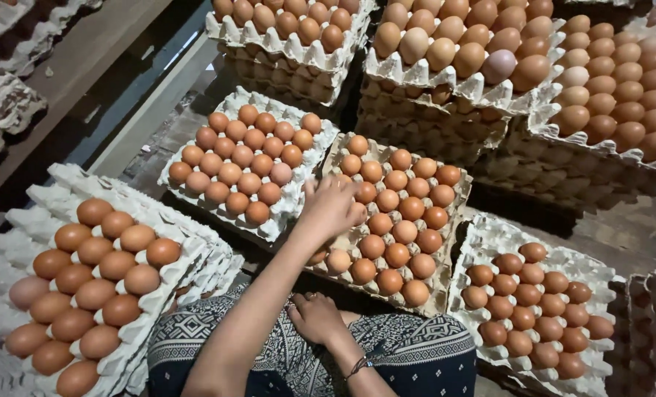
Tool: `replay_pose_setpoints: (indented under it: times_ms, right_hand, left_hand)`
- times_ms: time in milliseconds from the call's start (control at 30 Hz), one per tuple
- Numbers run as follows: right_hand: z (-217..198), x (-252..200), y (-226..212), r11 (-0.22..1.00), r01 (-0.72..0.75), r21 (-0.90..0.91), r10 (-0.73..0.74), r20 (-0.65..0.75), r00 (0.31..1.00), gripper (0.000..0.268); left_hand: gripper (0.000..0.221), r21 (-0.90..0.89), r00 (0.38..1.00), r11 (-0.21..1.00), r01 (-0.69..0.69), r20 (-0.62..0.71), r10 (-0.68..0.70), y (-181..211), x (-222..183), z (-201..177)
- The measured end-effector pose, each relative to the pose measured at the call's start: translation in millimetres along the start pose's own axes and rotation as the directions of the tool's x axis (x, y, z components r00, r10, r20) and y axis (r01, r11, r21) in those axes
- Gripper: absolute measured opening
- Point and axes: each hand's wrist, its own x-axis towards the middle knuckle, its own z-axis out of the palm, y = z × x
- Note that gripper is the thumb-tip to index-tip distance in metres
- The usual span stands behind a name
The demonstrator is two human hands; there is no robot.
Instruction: Sorting and transferring eggs between cardboard trays
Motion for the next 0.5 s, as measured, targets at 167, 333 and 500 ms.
replay_pose_setpoints:
  times_ms: [167,333,500]
  right_hand:
    - [-2,0,1,1.000,0.005,0.014,-0.006,0.005,1.000,0.044]
    - [-5,-1,-2,1.000,-0.001,0.015,0.000,0.022,1.000,0.049]
    - [-5,-2,-3,1.000,0.015,-0.010,-0.015,0.001,1.000,0.046]
  left_hand:
    - [0.042,0.343,0.997,0.939,0.003,-0.077,0.025,-7,57,53]
    - [0.042,0.365,0.995,0.931,-0.003,-0.092,0.039,-10,60,54]
    - [0.039,0.032,0.996,0.999,0.023,-0.090,-0.020,-14,39,28]
